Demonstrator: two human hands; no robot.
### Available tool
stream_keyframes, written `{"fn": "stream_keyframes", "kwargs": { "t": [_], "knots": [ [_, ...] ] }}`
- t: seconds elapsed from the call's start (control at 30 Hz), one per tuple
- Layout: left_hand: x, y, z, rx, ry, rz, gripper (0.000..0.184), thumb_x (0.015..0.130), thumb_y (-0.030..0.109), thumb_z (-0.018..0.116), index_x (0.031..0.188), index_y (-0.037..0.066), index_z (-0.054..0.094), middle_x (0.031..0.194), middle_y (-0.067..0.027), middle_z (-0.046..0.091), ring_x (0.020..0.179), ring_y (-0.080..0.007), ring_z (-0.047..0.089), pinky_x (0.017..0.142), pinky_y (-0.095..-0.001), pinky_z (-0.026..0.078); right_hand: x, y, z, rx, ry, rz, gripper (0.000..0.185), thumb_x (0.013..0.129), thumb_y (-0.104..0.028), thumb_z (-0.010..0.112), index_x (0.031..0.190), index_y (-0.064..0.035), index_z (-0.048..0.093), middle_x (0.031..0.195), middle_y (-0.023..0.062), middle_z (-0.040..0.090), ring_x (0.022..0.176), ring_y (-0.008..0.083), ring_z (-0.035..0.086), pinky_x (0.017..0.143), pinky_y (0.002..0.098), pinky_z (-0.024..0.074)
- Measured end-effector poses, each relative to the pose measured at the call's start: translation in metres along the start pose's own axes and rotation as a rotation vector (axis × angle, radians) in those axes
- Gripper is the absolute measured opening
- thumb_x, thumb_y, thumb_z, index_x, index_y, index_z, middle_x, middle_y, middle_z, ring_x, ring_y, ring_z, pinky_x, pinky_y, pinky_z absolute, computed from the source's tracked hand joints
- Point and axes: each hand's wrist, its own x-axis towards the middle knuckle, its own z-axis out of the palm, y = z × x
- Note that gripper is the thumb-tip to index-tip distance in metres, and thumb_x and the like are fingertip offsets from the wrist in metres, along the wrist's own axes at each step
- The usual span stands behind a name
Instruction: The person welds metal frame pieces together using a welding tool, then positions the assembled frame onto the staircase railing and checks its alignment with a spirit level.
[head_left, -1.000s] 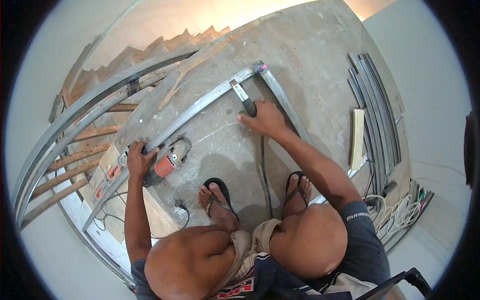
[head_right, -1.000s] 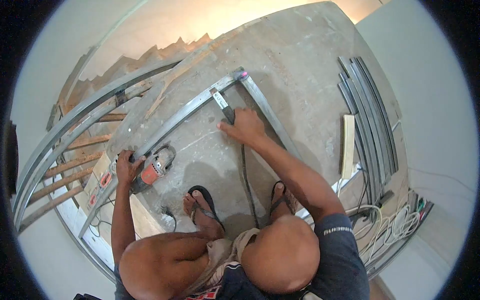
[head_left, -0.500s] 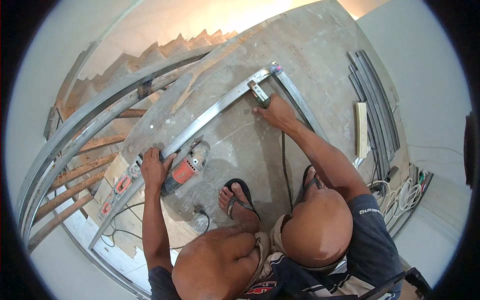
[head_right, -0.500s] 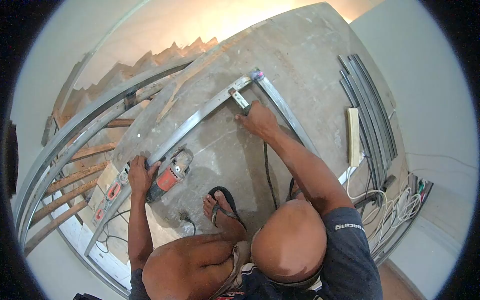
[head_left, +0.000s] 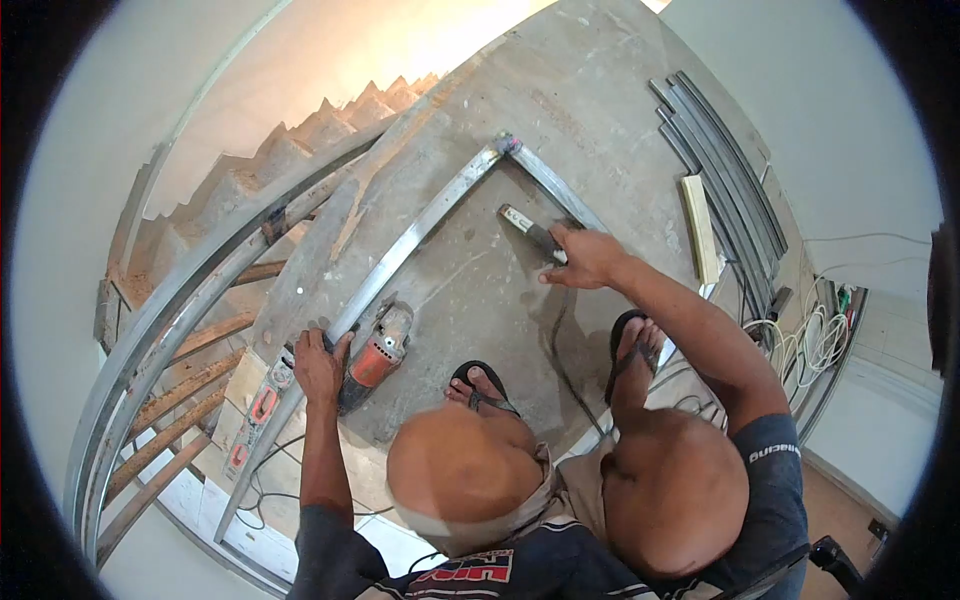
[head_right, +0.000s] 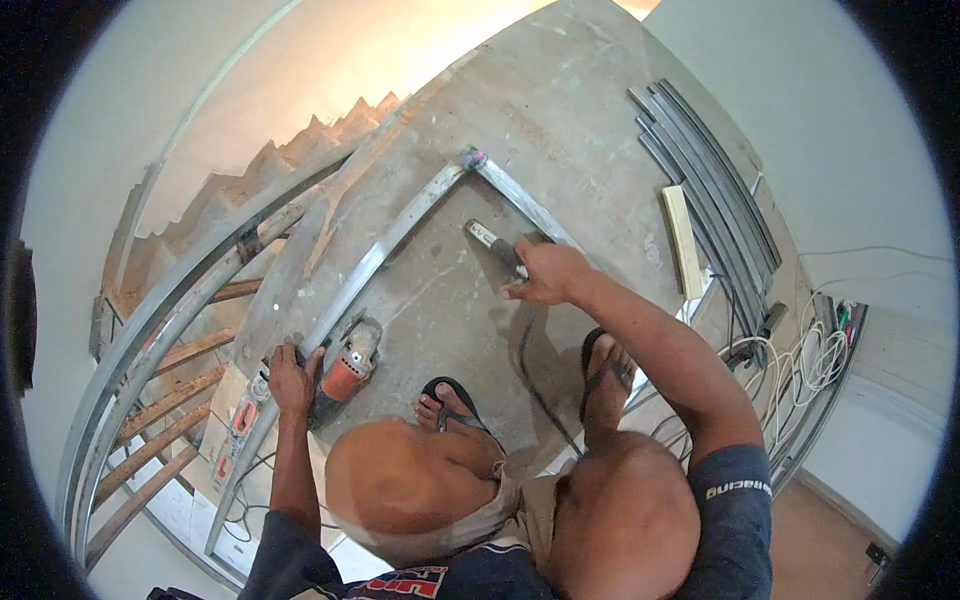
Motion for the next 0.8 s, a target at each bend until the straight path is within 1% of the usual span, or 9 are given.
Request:
{"fn": "stream_keyframes", "kwargs": {
  "t": [0.13,0.2,0.3,0.37,0.47,0.6,0.67,0.7,0.8],
  "knots": [
    [0.002,-0.002,-0.006,-0.001,0.01,0.091,0.055,0.077,0.043,0.08,0.107,0.001,0.062,0.102,-0.0177,0.061,0.098,-0.0382,0.06,0.082,-0.0463,0.049,-0.013,0.009,0.022,0.077,0.203,-0.061,0.071,0.083,-0.058,0.069,0.122,0.0003,0.058,0.104,0.0222,0.066,0.101,0.04,0.064,0.087,0.0461,0.0511],
    [0.001,-0.004,-0.009,-0.003,-0.01,0.136,0.054,0.075,0.04,0.081,0.108,0.001,0.061,0.102,-0.0172,0.06,0.098,-0.0376,0.06,0.082,-0.0459,0.05,-0.03,0.016,0.039,0.362,0.514,-0.112,0.068,0.082,-0.055,0.071,0.12,0.0001,0.059,0.109,0.0227,0.064,0.104,0.0392,0.063,0.089,0.0442,0.0501],
    [0.004,-0.01,-0.011,0.004,-0.058,0.135,0.049,0.071,0.032,0.084,0.105,0.003,0.062,0.099,-0.0164,0.059,0.095,-0.0372,0.06,0.079,-0.0452,0.05,-0.057,0.053,0.057,0.069,0.911,0.105,0.065,0.079,-0.044,0.077,0.124,-0.001,0.058,0.113,0.0211,0.061,0.107,0.0388,0.059,0.089,0.0459,0.0495],
    [0.005,-0.013,-0.009,0.004,-0.048,0.152,0.048,0.072,0.031,0.084,0.104,0.003,0.062,0.1,-0.017,0.059,0.094,-0.0379,0.06,0.079,-0.046,0.05,-0.077,0.078,0.083,0.044,0.659,0.435,0.059,0.08,-0.041,0.077,0.119,-0.0018,0.058,0.115,0.0215,0.06,0.107,0.0387,0.058,0.085,0.0465,0.0502],
    [-0.001,-0.01,-0.009,-0.041,0.009,0.194,0.045,0.074,0.03,0.083,0.101,0.003,0.06,0.101,-0.0182,0.059,0.094,-0.0392,0.06,0.077,-0.0471,0.05,-0.09,0.099,0.118,0.019,0.547,0.499,0.053,0.081,-0.041,0.076,0.111,-0.0015,0.057,0.11,0.0235,0.061,0.101,0.0399,0.061,0.08,0.0468,0.0508],
    [-0.014,-0.011,-0.045,-0.136,0.049,0.085,0.044,0.074,0.027,0.084,0.102,0.002,0.06,0.1,-0.0169,0.058,0.092,-0.0379,0.06,0.073,-0.0468,0.05,-0.104,0.106,0.1,0.252,0.623,0.484,0.055,0.082,-0.047,0.075,0.104,-0.0013,0.055,0.099,0.0234,0.064,0.09,0.0421,0.064,0.074,0.0483,0.051],
    [-0.02,-0.014,-0.076,-0.139,0.214,0.158,0.046,0.073,0.028,0.085,0.103,0.003,0.06,0.103,-0.0164,0.059,0.089,-0.0374,0.06,0.072,-0.0466,0.051,-0.116,0.102,0.064,0.136,0.654,0.424,0.061,0.083,-0.055,0.072,0.105,-0.0006,0.054,0.088,0.0236,0.065,0.08,0.0442,0.065,0.071,0.0496,0.0505],
    [-0.02,-0.017,-0.097,-0.145,0.194,0.161,0.05,0.072,0.028,0.086,0.107,0.003,0.061,0.108,-0.0168,0.061,0.094,-0.0372,0.061,0.075,-0.0451,0.052,-0.12,0.097,0.048,0.076,0.697,0.425,0.066,0.082,-0.06,0.071,0.106,-0.0002,0.055,0.084,0.0241,0.065,0.078,0.0441,0.066,0.067,0.0493,0.0506],
    [-0.018,-0.025,-0.152,-0.083,0.364,0.249,0.052,0.07,0.027,0.086,0.108,0.003,0.061,0.112,-0.0174,0.063,0.098,-0.0372,0.063,0.078,-0.0434,0.053,-0.145,0.073,-0.011,0.041,0.796,0.427,0.069,0.081,-0.062,0.071,0.106,0.0008,0.056,0.08,0.0241,0.066,0.075,0.0439,0.066,0.065,0.0487,0.0509]
  ]
}}
